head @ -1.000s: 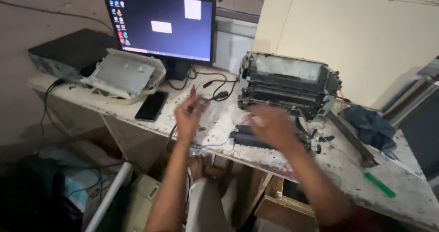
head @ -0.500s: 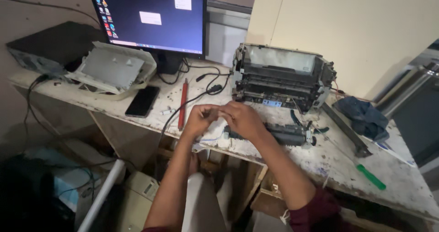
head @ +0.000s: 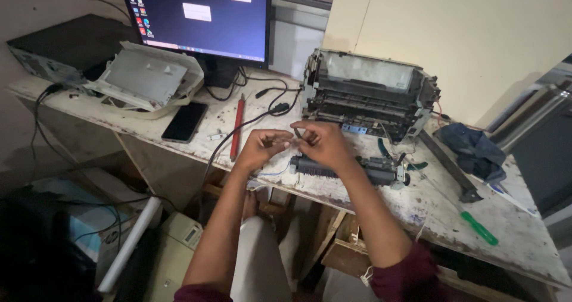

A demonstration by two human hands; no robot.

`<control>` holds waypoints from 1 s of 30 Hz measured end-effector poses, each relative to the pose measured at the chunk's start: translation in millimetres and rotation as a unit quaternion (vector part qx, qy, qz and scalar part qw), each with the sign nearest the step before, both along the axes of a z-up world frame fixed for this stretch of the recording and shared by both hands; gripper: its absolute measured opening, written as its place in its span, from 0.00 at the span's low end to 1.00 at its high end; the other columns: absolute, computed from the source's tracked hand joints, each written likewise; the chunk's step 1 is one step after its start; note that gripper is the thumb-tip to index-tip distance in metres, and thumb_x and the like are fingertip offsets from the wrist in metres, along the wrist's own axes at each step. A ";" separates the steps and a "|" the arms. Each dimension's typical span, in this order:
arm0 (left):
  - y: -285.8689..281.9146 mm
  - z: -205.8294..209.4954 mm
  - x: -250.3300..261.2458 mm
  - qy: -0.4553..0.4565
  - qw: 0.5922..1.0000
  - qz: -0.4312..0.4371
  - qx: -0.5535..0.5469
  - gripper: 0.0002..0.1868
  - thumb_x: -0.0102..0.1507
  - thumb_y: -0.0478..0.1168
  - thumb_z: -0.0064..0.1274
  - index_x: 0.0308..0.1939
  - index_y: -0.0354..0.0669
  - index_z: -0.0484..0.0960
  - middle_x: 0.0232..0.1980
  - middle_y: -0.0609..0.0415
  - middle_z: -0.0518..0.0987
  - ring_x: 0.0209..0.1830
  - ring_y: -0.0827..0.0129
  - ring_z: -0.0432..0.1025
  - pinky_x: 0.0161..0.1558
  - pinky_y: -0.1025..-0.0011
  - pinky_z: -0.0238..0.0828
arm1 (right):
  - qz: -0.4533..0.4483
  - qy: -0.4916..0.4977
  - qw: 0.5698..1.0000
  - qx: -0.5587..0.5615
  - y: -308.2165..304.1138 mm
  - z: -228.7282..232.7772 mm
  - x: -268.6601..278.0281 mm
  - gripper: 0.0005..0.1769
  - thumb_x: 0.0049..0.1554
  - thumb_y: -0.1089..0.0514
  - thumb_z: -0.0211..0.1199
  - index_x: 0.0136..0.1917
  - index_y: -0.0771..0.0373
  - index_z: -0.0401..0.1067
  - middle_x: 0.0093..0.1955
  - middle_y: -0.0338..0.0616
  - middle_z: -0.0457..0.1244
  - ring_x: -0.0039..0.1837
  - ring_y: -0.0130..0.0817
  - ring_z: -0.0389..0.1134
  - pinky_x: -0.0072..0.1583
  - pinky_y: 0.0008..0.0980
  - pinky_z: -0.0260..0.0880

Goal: The person disassembles a printer component, cleans it with a cloth, and reassembles it using a screwdriver. They handle wires, a cylindrical drum, and a plastic housing while working at a cluttered desk.

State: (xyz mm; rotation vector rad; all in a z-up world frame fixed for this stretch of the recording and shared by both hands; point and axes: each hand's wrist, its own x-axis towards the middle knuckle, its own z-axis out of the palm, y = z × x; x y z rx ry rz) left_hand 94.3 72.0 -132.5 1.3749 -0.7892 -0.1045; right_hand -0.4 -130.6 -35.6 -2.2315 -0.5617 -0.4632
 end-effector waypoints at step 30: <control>-0.7 14.4 -11.1 -0.113 0.987 0.073 0.083 0.12 0.58 0.35 0.67 0.45 0.42 0.89 0.46 0.55 0.87 0.42 0.76 0.79 0.43 0.76 0.73 | 0.028 0.160 0.933 0.321 -16.2 -51.2 48.8 0.10 0.59 0.65 0.64 0.54 0.71 0.75 0.43 0.50 0.71 0.41 0.34 0.76 0.43 0.32 0.80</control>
